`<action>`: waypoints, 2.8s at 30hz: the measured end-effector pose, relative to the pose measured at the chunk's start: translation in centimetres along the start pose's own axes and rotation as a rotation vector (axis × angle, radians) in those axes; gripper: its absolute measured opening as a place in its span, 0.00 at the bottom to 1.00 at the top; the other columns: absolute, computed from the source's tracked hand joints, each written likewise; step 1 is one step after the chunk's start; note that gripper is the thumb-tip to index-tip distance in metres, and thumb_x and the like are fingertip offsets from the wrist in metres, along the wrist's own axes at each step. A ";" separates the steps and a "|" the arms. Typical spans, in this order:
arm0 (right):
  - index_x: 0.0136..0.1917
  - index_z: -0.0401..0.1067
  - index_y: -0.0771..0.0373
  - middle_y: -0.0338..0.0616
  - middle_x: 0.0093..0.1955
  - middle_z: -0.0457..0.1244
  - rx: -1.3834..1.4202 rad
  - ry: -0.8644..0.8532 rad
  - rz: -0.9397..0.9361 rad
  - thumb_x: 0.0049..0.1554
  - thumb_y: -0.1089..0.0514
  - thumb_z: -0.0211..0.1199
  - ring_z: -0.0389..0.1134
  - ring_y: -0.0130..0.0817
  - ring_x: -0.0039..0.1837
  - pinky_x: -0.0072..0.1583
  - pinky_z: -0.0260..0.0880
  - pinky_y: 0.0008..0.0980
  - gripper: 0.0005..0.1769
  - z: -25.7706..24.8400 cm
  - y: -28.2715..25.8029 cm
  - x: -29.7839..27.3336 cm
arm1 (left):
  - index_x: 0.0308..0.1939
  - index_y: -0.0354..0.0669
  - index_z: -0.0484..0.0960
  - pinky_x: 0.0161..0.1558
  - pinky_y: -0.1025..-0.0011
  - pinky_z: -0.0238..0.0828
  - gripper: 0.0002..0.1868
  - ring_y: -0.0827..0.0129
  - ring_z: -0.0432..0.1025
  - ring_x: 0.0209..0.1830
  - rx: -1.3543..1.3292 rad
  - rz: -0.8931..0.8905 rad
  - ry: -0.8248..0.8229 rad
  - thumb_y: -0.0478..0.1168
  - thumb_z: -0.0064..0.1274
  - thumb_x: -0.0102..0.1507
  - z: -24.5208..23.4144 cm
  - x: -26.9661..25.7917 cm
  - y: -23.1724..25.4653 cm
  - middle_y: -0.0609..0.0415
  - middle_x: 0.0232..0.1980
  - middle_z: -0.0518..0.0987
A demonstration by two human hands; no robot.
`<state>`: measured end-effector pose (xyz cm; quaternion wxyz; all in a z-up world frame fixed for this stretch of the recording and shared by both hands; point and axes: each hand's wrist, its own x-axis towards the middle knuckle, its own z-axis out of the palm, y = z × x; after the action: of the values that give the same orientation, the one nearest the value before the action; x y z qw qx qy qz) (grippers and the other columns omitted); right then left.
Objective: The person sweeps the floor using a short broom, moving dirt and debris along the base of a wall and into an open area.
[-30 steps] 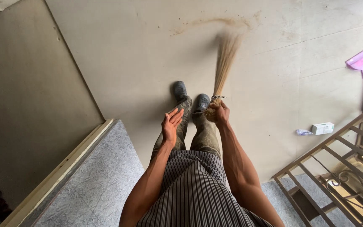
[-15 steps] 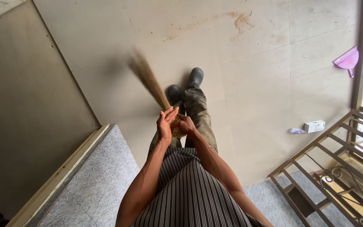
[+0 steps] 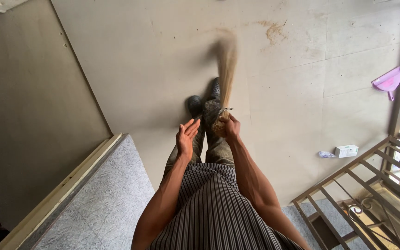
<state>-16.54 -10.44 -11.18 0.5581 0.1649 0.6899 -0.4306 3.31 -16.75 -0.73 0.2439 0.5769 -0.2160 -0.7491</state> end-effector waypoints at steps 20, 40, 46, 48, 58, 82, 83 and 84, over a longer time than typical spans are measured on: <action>0.68 0.70 0.89 0.64 0.43 0.67 -0.013 -0.061 0.153 0.62 0.70 0.45 0.66 0.37 0.30 0.29 0.70 0.37 0.26 -3.1 3.9 0.9 | 0.70 0.34 0.68 0.76 0.54 0.56 0.40 0.54 0.67 0.75 0.000 0.032 -0.054 0.65 0.25 0.72 0.4 0.8 0.6 0.40 0.69 0.76; 0.69 0.73 0.72 0.63 0.44 0.71 -0.211 0.014 0.176 0.59 0.71 0.53 0.64 0.33 0.28 0.28 0.65 0.31 0.26 -2.4 4.6 -4.8 | 0.70 0.34 0.68 0.75 0.54 0.55 0.39 0.54 0.67 0.75 0.031 0.008 -0.132 0.64 0.25 0.72 0.8 0.8 0.7 0.41 0.69 0.77; 0.73 0.65 0.68 0.59 0.44 0.71 0.005 0.208 0.042 0.58 0.71 0.56 0.67 0.34 0.30 0.28 0.68 0.33 0.30 -3.3 2.3 -3.9 | 0.70 0.34 0.69 0.75 0.53 0.56 0.39 0.54 0.67 0.74 0.028 0.028 -0.127 0.64 0.25 0.73 -0.1 0.5 0.7 0.41 0.68 0.77; 0.75 0.66 0.66 0.57 0.46 0.70 0.005 0.219 -0.017 0.58 0.70 0.59 0.68 0.33 0.31 0.30 0.71 0.33 0.31 -2.3 1.0 -5.9 | 0.69 0.34 0.69 0.75 0.53 0.56 0.39 0.54 0.67 0.74 0.031 0.033 -0.128 0.64 0.25 0.73 -0.3 0.4 0.8 0.41 0.68 0.77; 0.74 0.66 0.55 0.51 0.54 0.70 -0.411 -0.109 0.135 0.58 0.64 0.59 0.71 0.36 0.39 0.36 0.74 0.35 0.30 1.5 4.4 -8.2 | 0.70 0.35 0.68 0.76 0.54 0.56 0.39 0.55 0.67 0.74 0.033 0.026 -0.127 0.63 0.23 0.73 -0.3 0.8 1.1 0.41 0.69 0.77; 0.73 0.67 0.54 0.50 0.54 0.71 -0.593 -0.166 0.116 0.56 0.58 0.64 0.74 0.39 0.37 0.39 0.80 0.35 0.31 7.4 1.0 -9.2 | 0.71 0.35 0.67 0.75 0.55 0.56 0.40 0.54 0.67 0.74 0.004 0.031 -0.093 0.64 0.22 0.72 -2.0 1.5 3.3 0.41 0.69 0.76; 0.72 0.69 0.54 0.51 0.54 0.72 -0.684 -0.181 0.117 0.55 0.58 0.66 0.75 0.38 0.40 0.43 0.79 0.35 0.31 8.3 1.0 -9.4 | 0.70 0.34 0.67 0.75 0.55 0.56 0.39 0.54 0.67 0.74 -0.008 0.037 -0.096 0.63 0.22 0.73 -2.3 1.4 3.3 0.41 0.69 0.76; 0.70 0.71 0.53 0.51 0.54 0.73 -0.777 -0.196 0.116 0.54 0.59 0.68 0.75 0.38 0.44 0.47 0.78 0.35 0.30 9.2 0.9 -9.0 | 0.70 0.33 0.68 0.76 0.55 0.55 0.39 0.54 0.67 0.74 -0.021 0.045 -0.099 0.63 0.22 0.73 -2.4 1.5 3.4 0.41 0.69 0.76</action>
<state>-7.21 -14.84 -3.37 0.6654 -0.0615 0.7343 -0.1191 5.74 -20.42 -0.37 0.2559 0.5316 -0.2327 -0.7732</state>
